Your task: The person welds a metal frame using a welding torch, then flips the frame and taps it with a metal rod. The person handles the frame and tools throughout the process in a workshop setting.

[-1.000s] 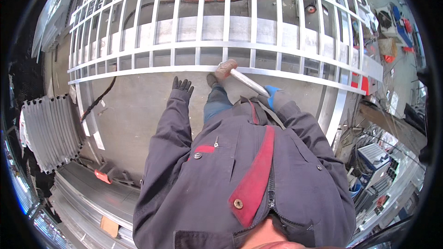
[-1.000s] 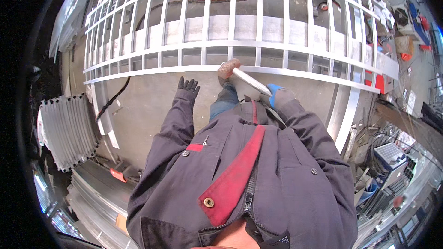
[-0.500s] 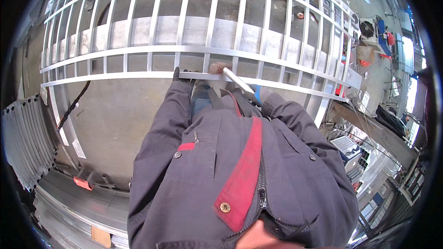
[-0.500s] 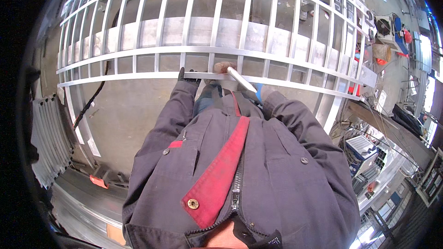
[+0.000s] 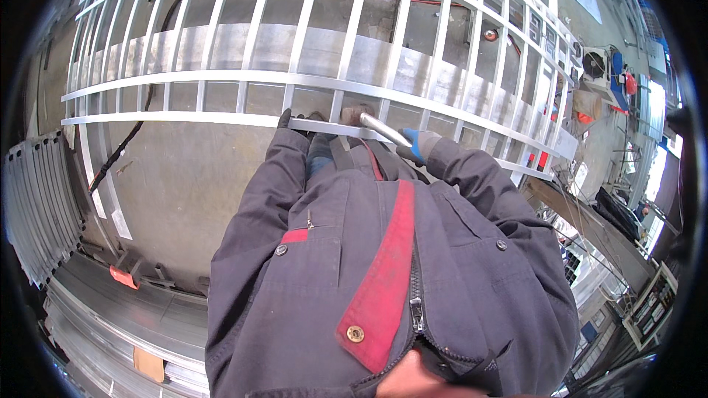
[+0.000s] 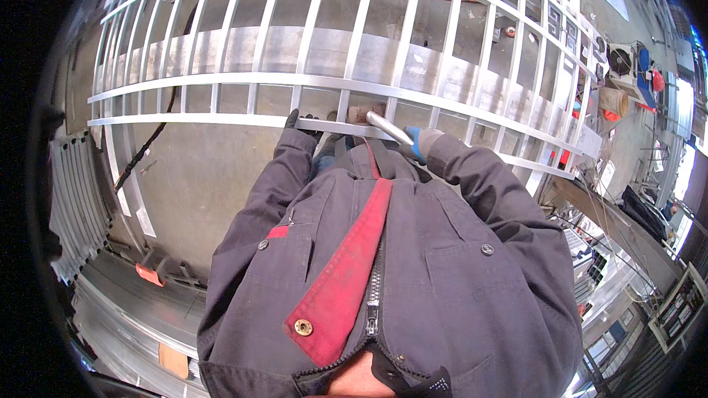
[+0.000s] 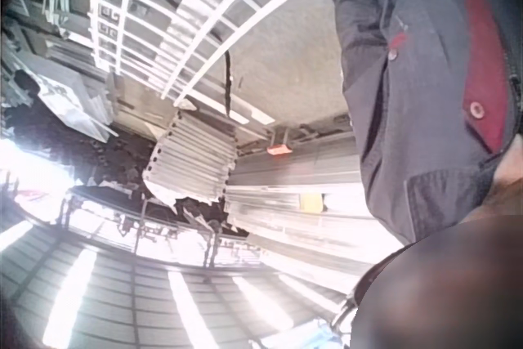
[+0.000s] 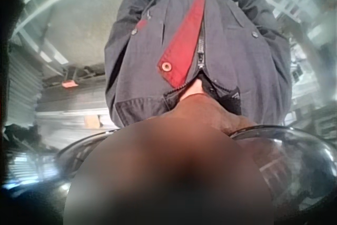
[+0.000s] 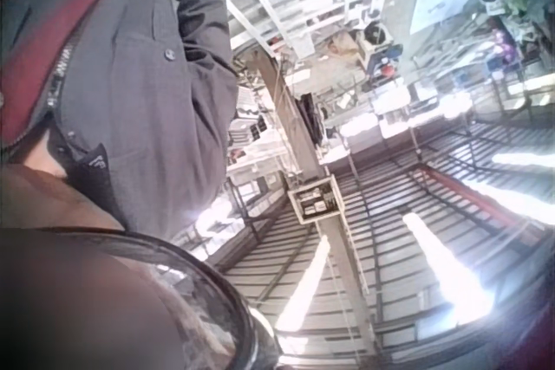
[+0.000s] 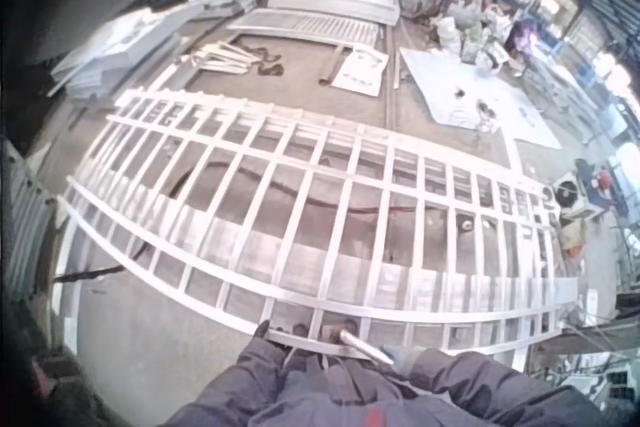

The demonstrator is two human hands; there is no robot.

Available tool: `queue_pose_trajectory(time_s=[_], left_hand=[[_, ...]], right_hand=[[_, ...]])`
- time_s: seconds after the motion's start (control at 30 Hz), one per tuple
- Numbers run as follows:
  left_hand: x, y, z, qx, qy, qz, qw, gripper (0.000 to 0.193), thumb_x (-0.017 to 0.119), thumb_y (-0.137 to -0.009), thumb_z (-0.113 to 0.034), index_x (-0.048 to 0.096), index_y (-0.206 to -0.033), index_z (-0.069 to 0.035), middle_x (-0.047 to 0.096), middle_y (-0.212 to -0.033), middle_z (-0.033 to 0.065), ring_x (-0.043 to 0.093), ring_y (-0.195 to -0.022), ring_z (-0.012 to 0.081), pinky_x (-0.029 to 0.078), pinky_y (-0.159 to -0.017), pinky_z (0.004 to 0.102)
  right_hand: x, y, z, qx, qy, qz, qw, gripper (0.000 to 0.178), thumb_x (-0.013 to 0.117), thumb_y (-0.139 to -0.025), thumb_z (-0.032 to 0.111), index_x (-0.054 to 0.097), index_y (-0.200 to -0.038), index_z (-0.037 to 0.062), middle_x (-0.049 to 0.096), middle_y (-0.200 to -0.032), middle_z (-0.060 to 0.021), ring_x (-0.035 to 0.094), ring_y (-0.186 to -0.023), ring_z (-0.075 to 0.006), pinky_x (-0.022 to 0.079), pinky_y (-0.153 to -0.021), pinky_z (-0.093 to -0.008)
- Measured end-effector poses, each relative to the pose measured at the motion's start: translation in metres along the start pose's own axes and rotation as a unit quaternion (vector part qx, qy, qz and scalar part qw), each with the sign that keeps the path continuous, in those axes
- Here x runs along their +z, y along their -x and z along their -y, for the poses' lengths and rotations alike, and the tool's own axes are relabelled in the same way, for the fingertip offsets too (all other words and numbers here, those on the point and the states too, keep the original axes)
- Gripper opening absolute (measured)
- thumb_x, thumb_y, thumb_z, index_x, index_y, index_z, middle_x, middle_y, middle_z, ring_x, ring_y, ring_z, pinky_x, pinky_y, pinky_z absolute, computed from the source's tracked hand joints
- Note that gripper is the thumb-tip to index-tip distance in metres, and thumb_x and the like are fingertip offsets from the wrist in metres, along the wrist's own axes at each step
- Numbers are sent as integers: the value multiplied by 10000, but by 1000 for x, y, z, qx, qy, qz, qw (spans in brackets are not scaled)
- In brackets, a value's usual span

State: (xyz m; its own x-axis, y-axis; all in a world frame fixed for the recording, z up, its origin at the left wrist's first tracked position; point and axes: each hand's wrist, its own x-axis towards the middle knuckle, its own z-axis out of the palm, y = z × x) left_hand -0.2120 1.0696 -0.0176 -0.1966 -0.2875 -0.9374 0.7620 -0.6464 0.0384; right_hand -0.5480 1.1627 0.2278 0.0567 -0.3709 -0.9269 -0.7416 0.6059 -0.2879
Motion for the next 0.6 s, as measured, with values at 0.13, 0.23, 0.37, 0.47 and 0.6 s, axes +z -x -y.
queue_pose_trajectory(time_s=[0.13, 0.23, 0.37, 0.47, 0.6], left_hand=[[6, 5, -2, -14, -2, -37, 999, 312, 759, -843, -401, 617, -832, -124, 672, -829, 79, 648, -848, 339, 532, -811, 602], [10, 8, -4, -31, 4, -28, 999, 311, 762, -843, -396, 617, -856, -122, 674, -843, 79, 648, -850, 337, 531, -806, 603], [14, 15, -2, -29, 10, -20, 999, 314, 775, -837, -386, 613, -891, -122, 666, -851, 88, 644, -849, 336, 528, -808, 610], [16, 22, 1, -18, 12, 5, 1000, 315, 781, -835, -381, 613, -915, -126, 662, -872, 99, 639, -863, 341, 526, -814, 615], [19, 26, 0, -8, -2, -14, 1000, 329, 781, -836, -383, 613, -954, -125, 663, -919, 111, 631, -889, 353, 524, -824, 625]], right_hand=[[2, -4, -5, 26, -156, 21, 987, 581, 659, -900, 444, 572, -1349, 85, 717, -1049, -179, 707, -901, -292, 548, -772, -419], [21, -11, -12, -99, -107, -109, 983, 562, 630, -930, 408, 535, -1399, 112, 653, -895, -82, 627, -668, -179, 494, -576, -338], [28, -15, -22, -7, -256, -12, 967, 578, 655, -919, 395, 539, -1404, 104, 662, -910, -82, 621, -693, -172, 515, -604, -339], [31, -16, -24, -18, -229, -12, 973, 544, 663, -912, 405, 584, -1353, 95, 681, -913, -83, 634, -713, -172, 528, -622, -340], [36, -18, -28, 42, -309, -18, 950, 551, 675, -900, 404, 580, -1354, 107, 680, -895, -68, 632, -670, -168, 522, -580, -339]])
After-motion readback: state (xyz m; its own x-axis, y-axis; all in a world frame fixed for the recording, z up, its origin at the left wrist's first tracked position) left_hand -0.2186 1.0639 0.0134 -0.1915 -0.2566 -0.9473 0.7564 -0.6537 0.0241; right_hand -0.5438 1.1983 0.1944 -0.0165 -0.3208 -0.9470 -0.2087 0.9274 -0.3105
